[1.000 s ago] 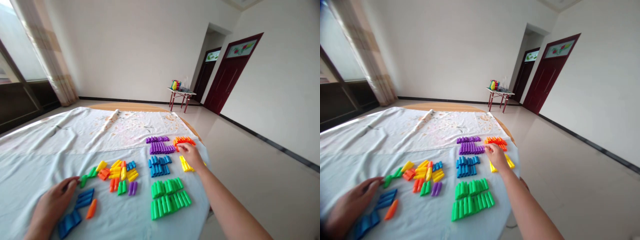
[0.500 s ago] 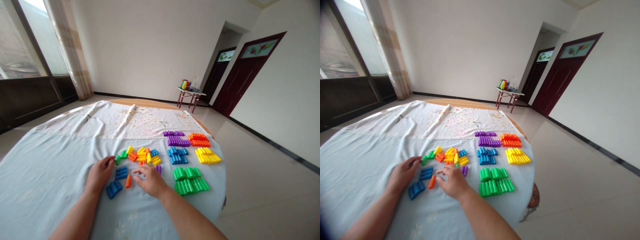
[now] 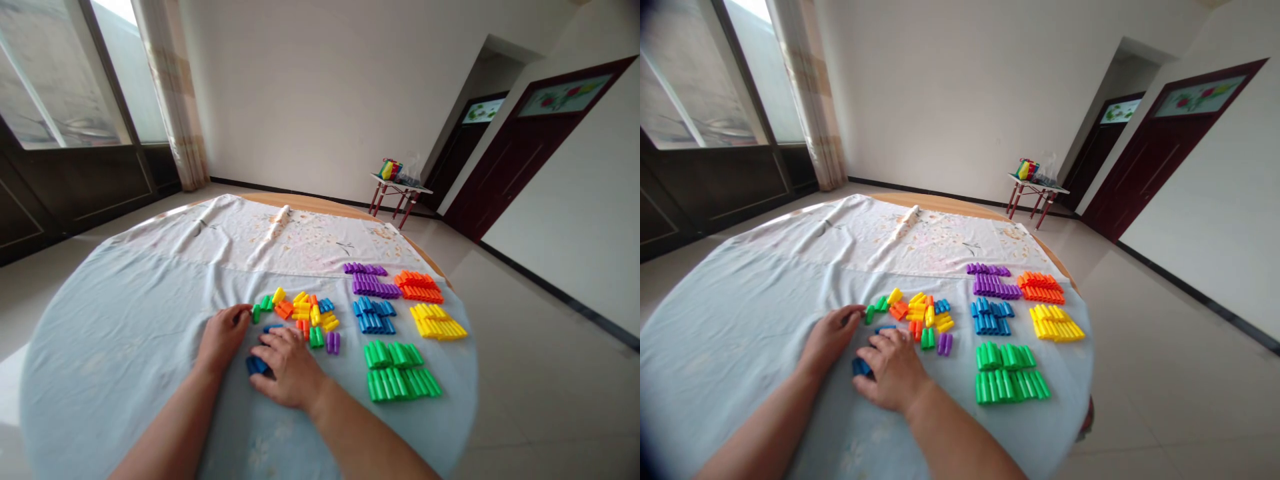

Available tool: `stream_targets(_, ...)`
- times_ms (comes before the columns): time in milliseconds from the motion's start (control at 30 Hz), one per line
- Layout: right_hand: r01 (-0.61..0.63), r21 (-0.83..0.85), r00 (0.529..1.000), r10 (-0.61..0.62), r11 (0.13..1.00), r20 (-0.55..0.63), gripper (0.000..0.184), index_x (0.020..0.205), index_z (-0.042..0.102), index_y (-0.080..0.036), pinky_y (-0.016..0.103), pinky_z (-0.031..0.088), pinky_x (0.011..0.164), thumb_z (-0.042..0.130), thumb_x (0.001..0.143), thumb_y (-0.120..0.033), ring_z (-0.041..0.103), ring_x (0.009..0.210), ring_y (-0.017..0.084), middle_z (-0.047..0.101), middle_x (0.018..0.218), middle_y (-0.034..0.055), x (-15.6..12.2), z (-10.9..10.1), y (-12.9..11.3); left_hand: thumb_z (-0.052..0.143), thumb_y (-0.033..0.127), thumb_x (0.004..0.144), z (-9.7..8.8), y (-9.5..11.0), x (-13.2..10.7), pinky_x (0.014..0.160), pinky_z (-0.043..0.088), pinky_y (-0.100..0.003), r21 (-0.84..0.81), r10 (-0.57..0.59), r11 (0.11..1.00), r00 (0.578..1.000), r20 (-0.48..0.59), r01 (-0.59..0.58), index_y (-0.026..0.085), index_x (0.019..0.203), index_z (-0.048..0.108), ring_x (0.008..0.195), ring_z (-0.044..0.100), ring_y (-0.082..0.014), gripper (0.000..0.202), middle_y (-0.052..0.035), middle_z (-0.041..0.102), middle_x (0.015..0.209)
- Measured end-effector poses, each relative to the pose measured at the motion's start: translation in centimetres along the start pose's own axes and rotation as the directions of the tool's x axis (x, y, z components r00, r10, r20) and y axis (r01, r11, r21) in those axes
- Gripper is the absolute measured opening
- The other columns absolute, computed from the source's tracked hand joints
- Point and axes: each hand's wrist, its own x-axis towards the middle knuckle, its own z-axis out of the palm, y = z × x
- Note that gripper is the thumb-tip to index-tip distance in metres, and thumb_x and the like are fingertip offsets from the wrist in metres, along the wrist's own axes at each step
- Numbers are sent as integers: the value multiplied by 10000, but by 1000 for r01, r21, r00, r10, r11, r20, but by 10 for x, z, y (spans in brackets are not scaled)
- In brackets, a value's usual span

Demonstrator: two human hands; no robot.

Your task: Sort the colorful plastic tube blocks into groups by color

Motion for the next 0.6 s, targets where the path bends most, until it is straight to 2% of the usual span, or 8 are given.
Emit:
stream_targets(100, -101, 29, 992, 103, 994, -69, 422, 1187, 607, -236, 493, 259, 1051, 642, 799, -397, 446, 1192, 271, 612, 1225, 78, -8, -11, 12, 400, 424, 789, 0, -1, 1, 830, 462, -287, -6, -12, 1000, 1000, -6, 12, 213, 975, 690, 903, 641, -211, 404, -53, 726, 926)
stream_targets(167, -125, 68, 988, 130, 990, -79, 456, 1199, 603, -244, 478, 267, 1044, 666, 778, -406, 446, 1190, 270, 609, 1236, 71, -12, -18, 18, 402, 434, 786, 0, -1, 1, 812, 466, -282, -9, -18, 1000, 1000, -11, 18, 214, 972, 692, 877, 643, -208, 408, -52, 726, 905)
stream_targets(267, -83, 102, 995, 88, 991, -45, 486, 1242, 569, -271, 437, 265, 1052, 670, 767, -301, 416, 1230, 246, 572, 1301, 32, -14, -25, 23, 407, 448, 776, -1, 0, 0, 796, 469, -274, -8, -24, 1000, 1000, -16, 24, 224, 972, 694, 852, 645, -202, 413, -45, 726, 901)
stream_targets(367, -47, 89, 999, 47, 995, 1, 429, 1206, 591, -284, 411, 266, 1047, 608, 790, -181, 427, 1223, 216, 587, 1287, 3, -13, -25, 24, 413, 469, 759, -3, 2, 0, 773, 475, -286, -3, -29, 1000, 999, -22, 29, 219, 974, 697, 835, 649, -215, 434, -55, 726, 892)
stream_targets(467, -43, 68, 999, 42, 997, 5, 349, 1149, 621, -276, 385, 297, 1014, 618, 804, -217, 486, 1152, 203, 636, 1206, 3, -10, -27, 22, 417, 481, 742, -4, 1, 2, 734, 484, -314, -1, -27, 1000, 999, -24, 27, 209, 949, 701, 804, 657, -244, 444, -70, 725, 849)
stream_targets(600, -35, 45, 998, 37, 998, -54, 361, 1160, 604, -256, 331, 340, 978, 650, 806, -308, 545, 1077, 188, 653, 1167, 11, -7, -35, 19, 448, 476, 737, -1, -8, 7, 734, 490, -326, 13, -3, 1000, 999, -51, 4, 277, 895, 689, 820, 664, -249, 351, -19, 730, 839)
